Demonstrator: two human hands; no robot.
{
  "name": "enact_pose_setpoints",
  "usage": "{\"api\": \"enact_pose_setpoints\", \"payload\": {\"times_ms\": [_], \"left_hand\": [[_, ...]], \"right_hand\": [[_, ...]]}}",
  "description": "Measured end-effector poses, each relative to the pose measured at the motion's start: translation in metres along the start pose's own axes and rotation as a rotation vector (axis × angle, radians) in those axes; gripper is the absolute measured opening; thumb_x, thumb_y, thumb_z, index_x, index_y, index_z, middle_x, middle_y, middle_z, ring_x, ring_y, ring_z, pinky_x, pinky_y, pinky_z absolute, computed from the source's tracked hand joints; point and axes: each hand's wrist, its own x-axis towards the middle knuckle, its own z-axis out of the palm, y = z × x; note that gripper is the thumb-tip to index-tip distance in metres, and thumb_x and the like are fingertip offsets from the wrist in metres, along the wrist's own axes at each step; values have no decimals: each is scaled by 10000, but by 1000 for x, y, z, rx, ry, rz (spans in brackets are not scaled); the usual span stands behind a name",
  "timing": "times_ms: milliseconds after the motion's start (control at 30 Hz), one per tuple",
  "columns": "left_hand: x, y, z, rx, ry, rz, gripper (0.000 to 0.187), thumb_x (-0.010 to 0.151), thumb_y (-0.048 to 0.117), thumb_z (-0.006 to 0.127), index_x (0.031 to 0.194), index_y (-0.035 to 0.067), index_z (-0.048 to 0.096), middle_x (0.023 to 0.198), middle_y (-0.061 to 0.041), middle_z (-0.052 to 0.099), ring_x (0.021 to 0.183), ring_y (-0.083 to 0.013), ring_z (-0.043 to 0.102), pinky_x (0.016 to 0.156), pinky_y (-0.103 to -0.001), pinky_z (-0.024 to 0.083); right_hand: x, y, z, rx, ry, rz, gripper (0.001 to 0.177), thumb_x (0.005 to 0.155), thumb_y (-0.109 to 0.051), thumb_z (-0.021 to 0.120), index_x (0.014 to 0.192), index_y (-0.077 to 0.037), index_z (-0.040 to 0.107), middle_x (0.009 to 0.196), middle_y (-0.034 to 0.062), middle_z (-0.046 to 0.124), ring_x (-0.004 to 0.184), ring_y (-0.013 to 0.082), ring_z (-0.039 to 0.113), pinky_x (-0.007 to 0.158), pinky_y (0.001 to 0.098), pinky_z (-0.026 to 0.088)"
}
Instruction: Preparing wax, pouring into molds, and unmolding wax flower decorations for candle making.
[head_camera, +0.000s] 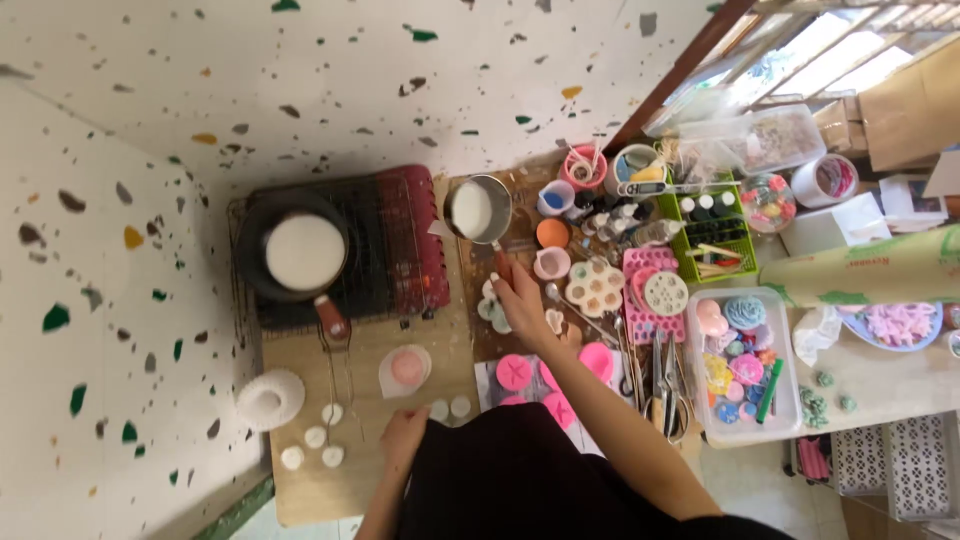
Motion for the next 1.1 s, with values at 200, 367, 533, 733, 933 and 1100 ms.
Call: {"api": "enact_pose_setpoints", "payload": {"times_ms": [200,367,533,733,933,1100], "left_hand": [[-55,173,-70,-553,-105,562,385,986,348,608,1183,29,692,846,-131,746,741,-193,689,687,-329,539],[-64,281,-87,-1179,-83,691,219,989,158,647,1148,8,658,966,1,710,851,-86,645,760,-245,517],[-51,297,-72,-1121,42,600,172,1009,151,676,963,-14,694,792,-15,685,681,-78,574,602,-238,441],[29,320,-38,-972,-114,535,196,964,151,650,1103,18,611,817,-11,656,606,-92,561,502,-268,428],[97,351,-4,-728,-356,453,679,958,363,705,1470,165,305,1102,55,437,760,-58,529,479,-346,495],[24,275,11,-849,-535,349,651,1063,596,521,1085,-31,695,854,-101,645,679,-180,552,540,-331,382]], "right_hand": [[-77,-33,-19,186,-27,95,130,961,-136,622,1001,-25,567,833,-12,517,756,95,482,649,281,425],[-106,-47,-29,115,39,15,110,965,-134,611,1010,-37,587,793,-15,534,727,76,486,630,259,429],[-116,-39,-35,149,92,67,123,964,-138,628,1026,-32,629,781,-8,529,714,90,481,625,268,429],[-130,-16,-39,-25,208,-29,119,972,-110,646,1046,-17,639,808,5,552,782,107,510,670,277,438],[-146,-34,-34,170,217,280,178,980,-183,605,1066,-27,601,757,36,563,673,132,525,579,318,439],[-165,-6,-34,91,340,130,209,1038,-214,577,1134,-29,554,781,67,585,676,153,548,582,326,464]]}}
